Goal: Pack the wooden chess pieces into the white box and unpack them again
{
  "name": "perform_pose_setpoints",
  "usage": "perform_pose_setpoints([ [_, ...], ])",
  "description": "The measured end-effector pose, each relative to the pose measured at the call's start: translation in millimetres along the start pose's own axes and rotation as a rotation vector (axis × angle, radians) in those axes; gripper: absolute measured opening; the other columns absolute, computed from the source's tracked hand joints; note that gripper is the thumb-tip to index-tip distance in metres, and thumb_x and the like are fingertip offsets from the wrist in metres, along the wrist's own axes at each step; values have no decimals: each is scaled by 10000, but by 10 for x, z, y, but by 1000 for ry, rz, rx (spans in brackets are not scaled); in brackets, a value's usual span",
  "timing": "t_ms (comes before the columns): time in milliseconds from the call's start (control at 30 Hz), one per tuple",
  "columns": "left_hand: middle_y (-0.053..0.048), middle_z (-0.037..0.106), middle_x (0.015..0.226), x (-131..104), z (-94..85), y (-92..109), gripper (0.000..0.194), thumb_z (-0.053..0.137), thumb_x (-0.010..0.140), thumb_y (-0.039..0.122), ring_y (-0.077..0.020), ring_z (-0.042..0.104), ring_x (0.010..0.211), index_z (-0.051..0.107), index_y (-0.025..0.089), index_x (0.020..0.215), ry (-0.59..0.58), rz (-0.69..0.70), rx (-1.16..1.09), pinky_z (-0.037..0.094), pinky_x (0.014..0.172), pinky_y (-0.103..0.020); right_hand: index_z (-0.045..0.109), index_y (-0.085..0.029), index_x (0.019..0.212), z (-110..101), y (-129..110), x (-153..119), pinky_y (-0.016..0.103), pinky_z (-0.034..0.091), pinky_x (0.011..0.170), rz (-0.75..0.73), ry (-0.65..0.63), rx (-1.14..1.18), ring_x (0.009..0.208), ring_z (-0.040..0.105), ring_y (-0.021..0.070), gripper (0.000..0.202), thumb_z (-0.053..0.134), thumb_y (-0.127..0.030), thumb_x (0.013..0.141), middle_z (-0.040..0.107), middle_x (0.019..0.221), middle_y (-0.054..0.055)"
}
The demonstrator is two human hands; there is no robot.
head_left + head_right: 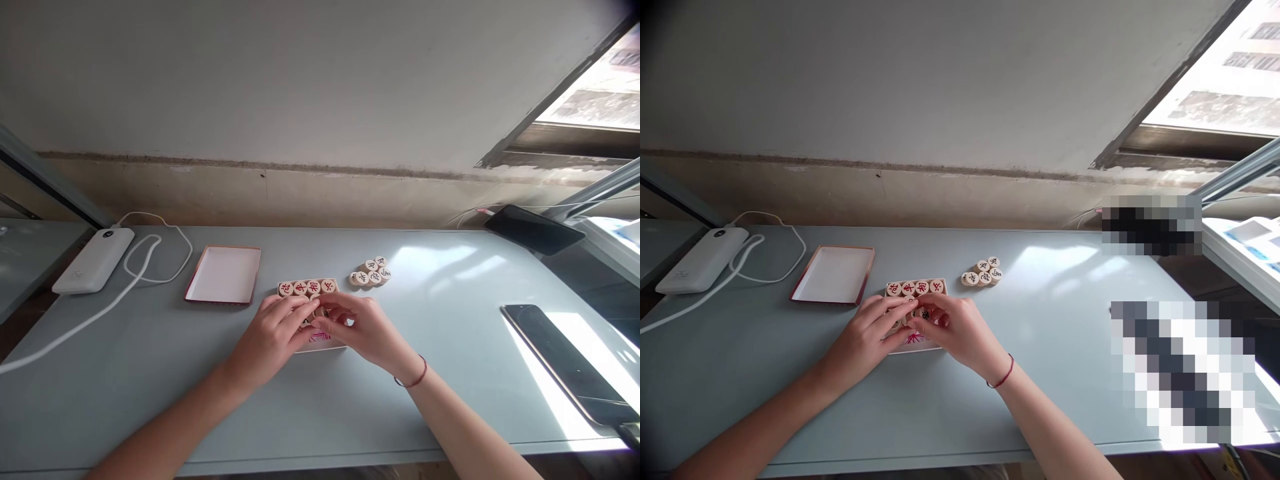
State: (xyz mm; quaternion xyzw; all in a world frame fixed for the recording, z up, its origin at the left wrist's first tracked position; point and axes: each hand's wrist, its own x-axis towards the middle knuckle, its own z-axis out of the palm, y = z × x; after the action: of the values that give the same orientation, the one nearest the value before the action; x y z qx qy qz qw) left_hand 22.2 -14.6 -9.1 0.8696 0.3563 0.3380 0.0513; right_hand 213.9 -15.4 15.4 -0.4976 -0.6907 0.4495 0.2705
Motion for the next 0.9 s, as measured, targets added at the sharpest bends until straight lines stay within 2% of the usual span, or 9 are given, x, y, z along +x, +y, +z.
perform_pose_setpoints([
  [167, -53, 675, 994, 34, 32, 20, 236, 515, 943, 236, -163, 641, 894, 531, 191, 1175, -26, -7, 16, 462, 833, -332, 667, -203, 1009, -99, 48, 13, 235, 504, 607, 41, -25, 76, 663, 592, 118, 242, 584, -373, 858, 703, 876, 35],
  [267, -29, 692, 956, 65, 50, 46, 150, 517, 944, 251, -147, 646, 857, 566, 195, 1075, -57, -26, 25, 418, 818, -323, 671, -198, 986, -141, 46, -1, 236, 515, 625, 51, -48, 95, 694, 618, 127, 235, 578, -376, 863, 707, 866, 35],
  [400, -7, 702, 926, 83, 92, 76, 90, 552, 923, 274, -143, 639, 836, 586, 191, 910, -83, -54, 18, 371, 826, -323, 675, -203, 935, -179, 38, -17, 210, 481, 546, 50, -57, 4, 601, 570, 99, 201, 576, -363, 862, 693, 773, 6],
  [567, -3, 701, 963, 56, 141, 58, 105, 562, 882, 164, -183, 596, 947, 641, 218, 839, -114, -57, 12, 350, 826, -350, 661, -222, 967, -232, 61, -35, 222, 483, 526, 78, -7, -112, 549, 542, 87, 183, 566, -342, 865, 676, 785, 0],
  [733, -19, 661, 1062, 29, 111, 32, 122, 575, 861, 214, -220, 547, 1034, 684, 243, 815, -158, -73, 58, 372, 875, -391, 667, -252, 997, -234, 67, -75, 246, 540, 648, -80, -6, -194, 713, 605, 100, 181, 571, -206, 851, 628, 1056, 33],
  [833, -31, 647, 1081, 31, 73, 20, 154, 542, 882, 214, -228, 533, 1063, 691, 255, 886, -165, -44, 70, 392, 893, -400, 648, -263, 1063, -182, 77, -85, 246, 534, 628, -176, -35, -275, 667, 587, 92, 253, 560, -155, 851, 618, 1039, 33],
  [900, -42, 642, 1083, 36, 49, 9, 161, 530, 889, 214, -229, 529, 1082, 681, 249, 932, -153, -32, 65, 406, 917, -404, 629, -248, 1085, -138, 103, -74, 268, 528, 649, -253, -34, -364, 724, 593, 126, 257, 566, -150, 856, 629, 980, 40],
])
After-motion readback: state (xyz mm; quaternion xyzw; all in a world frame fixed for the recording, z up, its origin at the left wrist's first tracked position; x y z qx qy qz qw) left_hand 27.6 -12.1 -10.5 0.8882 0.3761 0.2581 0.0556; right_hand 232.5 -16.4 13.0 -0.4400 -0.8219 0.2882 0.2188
